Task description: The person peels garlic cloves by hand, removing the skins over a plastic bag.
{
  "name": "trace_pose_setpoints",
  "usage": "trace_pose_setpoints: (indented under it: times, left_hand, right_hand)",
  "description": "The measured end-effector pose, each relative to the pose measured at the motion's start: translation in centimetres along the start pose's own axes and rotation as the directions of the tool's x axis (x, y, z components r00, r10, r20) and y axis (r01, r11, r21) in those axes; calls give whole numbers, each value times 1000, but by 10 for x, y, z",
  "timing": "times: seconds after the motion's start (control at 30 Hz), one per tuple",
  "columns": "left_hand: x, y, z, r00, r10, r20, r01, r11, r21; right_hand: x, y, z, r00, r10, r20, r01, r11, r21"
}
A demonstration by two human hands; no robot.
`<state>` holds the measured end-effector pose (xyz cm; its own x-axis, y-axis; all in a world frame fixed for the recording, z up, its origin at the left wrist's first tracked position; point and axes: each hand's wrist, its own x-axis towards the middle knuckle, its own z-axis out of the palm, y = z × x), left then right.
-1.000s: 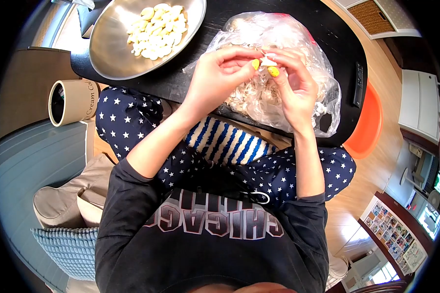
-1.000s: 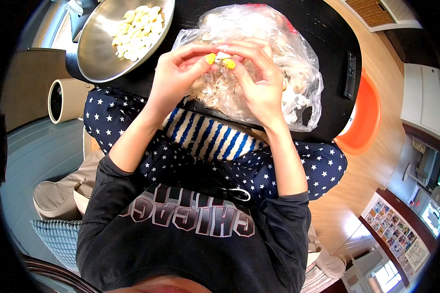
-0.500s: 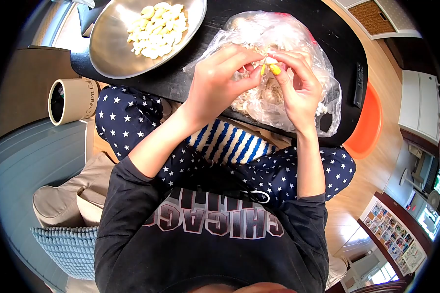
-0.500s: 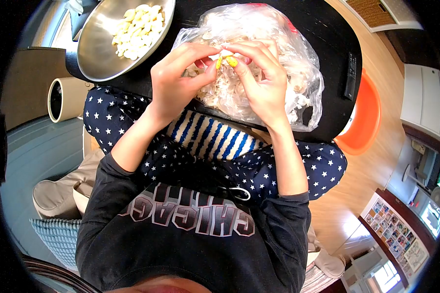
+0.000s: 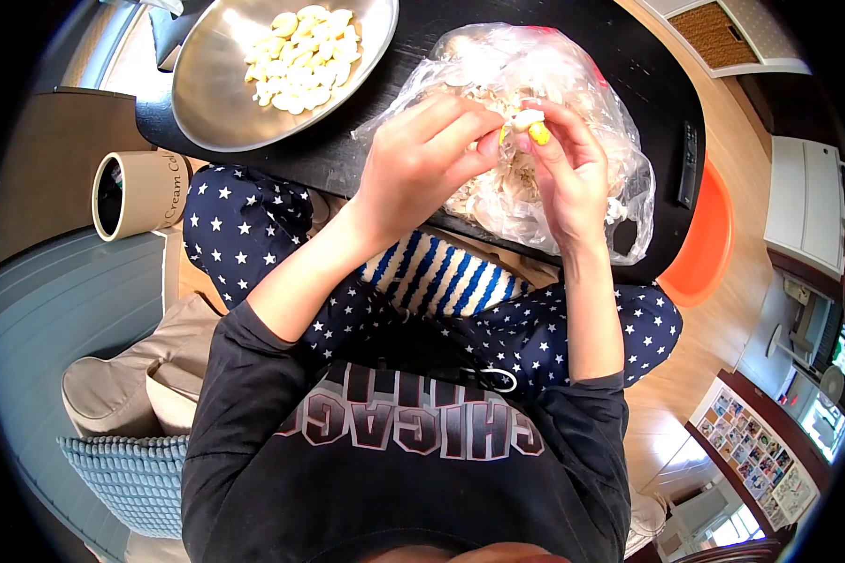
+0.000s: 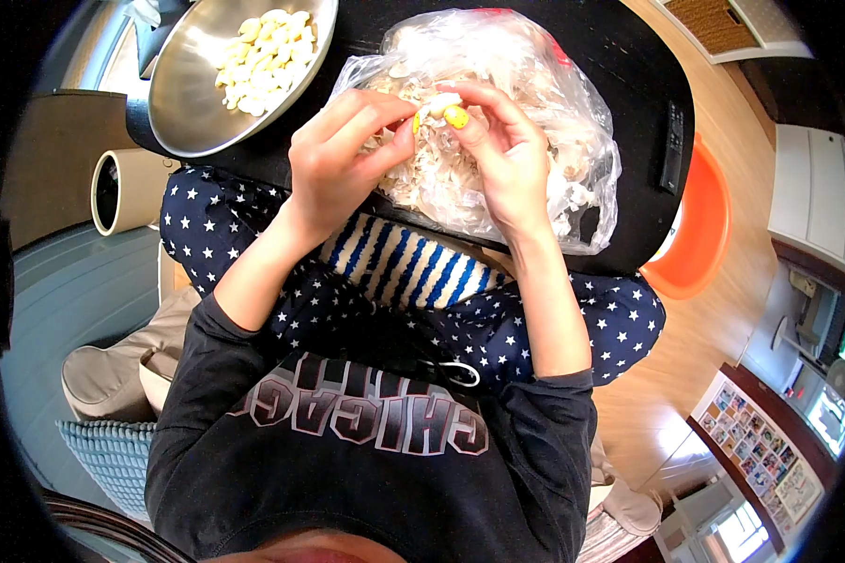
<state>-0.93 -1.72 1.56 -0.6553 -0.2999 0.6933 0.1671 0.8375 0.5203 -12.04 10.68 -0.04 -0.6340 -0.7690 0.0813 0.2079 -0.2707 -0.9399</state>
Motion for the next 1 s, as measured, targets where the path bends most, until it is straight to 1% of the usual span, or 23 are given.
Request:
trace_pose_setpoints:
  times: [0.03,0.07,0.1,0.13,0.2,0.23,0.3,0.33,0.4,0.43,0.5,0.53,0.6,0.63,0.7,0.73,0.8,0.93,1.0]
  left_hand:
    - [0,0,0,1000,0,-1,0,1000,0]
    - [0,1,0,1000,6,-1,-6,1000,-2]
    - [0,1,1,1000,11,0,-11,1000,-3]
    - [-1,1,1,1000,11,0,-11,1000,-4]
    - [-2,1,2,1000,9,2,-9,1000,7]
    - [-2,1,3,1000,9,2,-9,1000,7]
    - [-2,0,4,994,-92,63,93,996,-11]
    - [-2,-1,4,994,-93,63,93,996,-10]
    - [-5,-4,4,977,-170,130,173,985,-11]
    - [-3,-3,3,977,-170,130,173,985,-10]
    - [0,-1,0,925,-329,192,361,917,-170]
    - [0,-1,1,925,-329,193,361,917,-170]
    - [0,-4,5,862,-442,249,505,796,-334]
    - [-1,-6,6,862,-442,250,505,796,-334]
    - [-4,-7,7,824,-488,287,566,724,-394]
    - [-3,-7,6,824,-488,288,566,724,-394]
    - [0,-5,2,727,-558,400,687,604,-405]
    - [1,-5,0,700,-576,422,712,606,-354]
    - [0,-6,0,660,-601,451,751,560,-350]
  right_hand:
    - [0,2,-1,1000,0,1,0,1000,0]
    - [0,4,-3,998,53,-21,-49,984,171]
    - [0,5,-5,993,110,-33,-92,937,337]
    - [1,7,-8,993,110,-33,-92,937,337]
    - [4,8,-12,996,87,20,-86,884,460]
    - [4,8,-11,996,87,19,-86,884,460]
    - [5,6,-8,992,115,-44,-83,886,457]
    - [5,5,-7,992,116,-44,-83,886,457]
    - [3,4,-5,986,136,-94,-94,928,360]
    - [3,5,-5,986,136,-94,-94,928,361]
    - [3,6,-5,988,68,-140,-59,996,69]
    - [3,5,-4,988,68,-140,-59,996,69]
    - [2,3,-2,992,-29,-126,12,991,-134]
    - [2,3,-1,992,-29,-127,12,991,-134]
    - [1,3,0,989,-82,-123,53,974,-220]
    - [1,2,0,989,-82,-123,54,974,-220]
    - [-1,1,1,990,-100,-96,70,959,-274]
    - [-2,-1,3,991,-103,-90,72,951,-302]
    - [-2,-1,3,991,-123,-50,103,950,-295]
